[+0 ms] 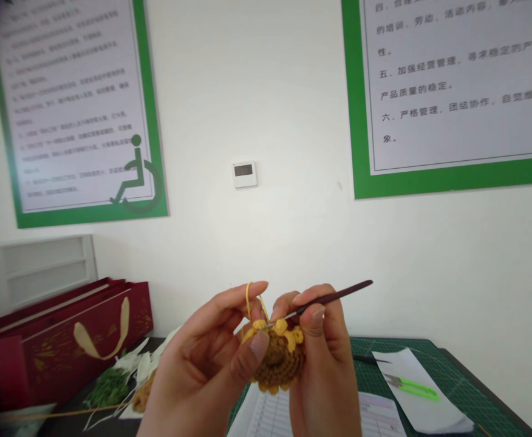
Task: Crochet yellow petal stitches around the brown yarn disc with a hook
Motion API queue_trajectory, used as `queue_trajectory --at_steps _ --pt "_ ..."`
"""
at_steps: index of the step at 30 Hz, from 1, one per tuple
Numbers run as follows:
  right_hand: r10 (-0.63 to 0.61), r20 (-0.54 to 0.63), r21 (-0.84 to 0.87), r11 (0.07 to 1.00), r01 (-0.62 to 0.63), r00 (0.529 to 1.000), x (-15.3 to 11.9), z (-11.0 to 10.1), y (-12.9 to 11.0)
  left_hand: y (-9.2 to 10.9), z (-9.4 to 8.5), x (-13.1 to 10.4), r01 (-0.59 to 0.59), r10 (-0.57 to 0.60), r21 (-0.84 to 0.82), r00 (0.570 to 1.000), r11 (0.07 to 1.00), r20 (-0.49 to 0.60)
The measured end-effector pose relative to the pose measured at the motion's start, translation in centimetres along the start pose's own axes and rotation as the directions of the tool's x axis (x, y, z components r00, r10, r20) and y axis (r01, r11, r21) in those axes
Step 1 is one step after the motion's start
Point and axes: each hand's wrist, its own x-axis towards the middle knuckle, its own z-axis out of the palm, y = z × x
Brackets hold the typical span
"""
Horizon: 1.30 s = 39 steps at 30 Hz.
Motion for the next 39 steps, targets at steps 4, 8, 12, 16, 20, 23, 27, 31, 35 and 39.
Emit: queue_trajectory --at_steps 4,8,12,16,20,23,27,31,35,39 --pt "0.016 0.011 -0.004 1.0 -0.016 1.0 0.0 0.1 0.0 -0.2 -0.2 0.2 -0.008 0.009 0.027 0.999 1.0 -0.048" --pt "0.028 0.019 -0.001 1.0 -0.028 0.999 0.1 -0.1 0.2 -0.7 -0.7 0.4 -0.026 0.027 0.024 0.999 0.999 -0.028" --pt "-0.048 0.008 -0.028 0.998 0.048 0.999 0.1 0.0 0.2 -0.8 -0.9 0.3 -0.032 0.032 0.016 0.999 0.999 -0.016" --pt "-0.111 -0.012 -0.093 0.99 0.109 0.994 0.0 0.0 0.1 -0.6 -0.7 0.1 -0.028 0.029 0.025 1.0 0.999 -0.006" --pt "-0.167 -0.031 -0.146 0.976 0.161 0.985 -0.1 0.0 0.1 -0.5 -0.6 0.0 -0.024 0.024 0.02 1.0 1.0 -0.002" --pt "-0.18 -0.022 -0.185 0.967 0.172 0.984 -0.1 -0.3 0.1 -0.5 -0.6 0.0 -0.014 0.014 0.017 1.0 1.0 0.005" --pt "-0.226 0.026 -0.269 0.937 0.225 0.974 -0.1 -1.0 -0.1 -0.4 -0.4 0.0 -0.018 0.019 0.024 1.0 1.0 -0.017" --pt "-0.308 0.14 -0.378 0.862 0.338 0.941 0.1 -1.5 -0.7 -0.2 -0.1 -0.1 -0.009 0.011 0.048 0.999 0.999 -0.05" --pt "-0.431 0.306 -0.476 0.703 0.528 0.849 0.3 -1.5 -1.7 -0.2 0.0 -0.2 -0.014 0.017 0.059 0.998 0.998 -0.06" --pt "-0.521 0.5 -0.547 0.429 0.719 0.691 0.3 -1.7 -2.6 -0.2 0.0 -0.3 -0.015 0.019 0.066 0.998 0.998 -0.064"
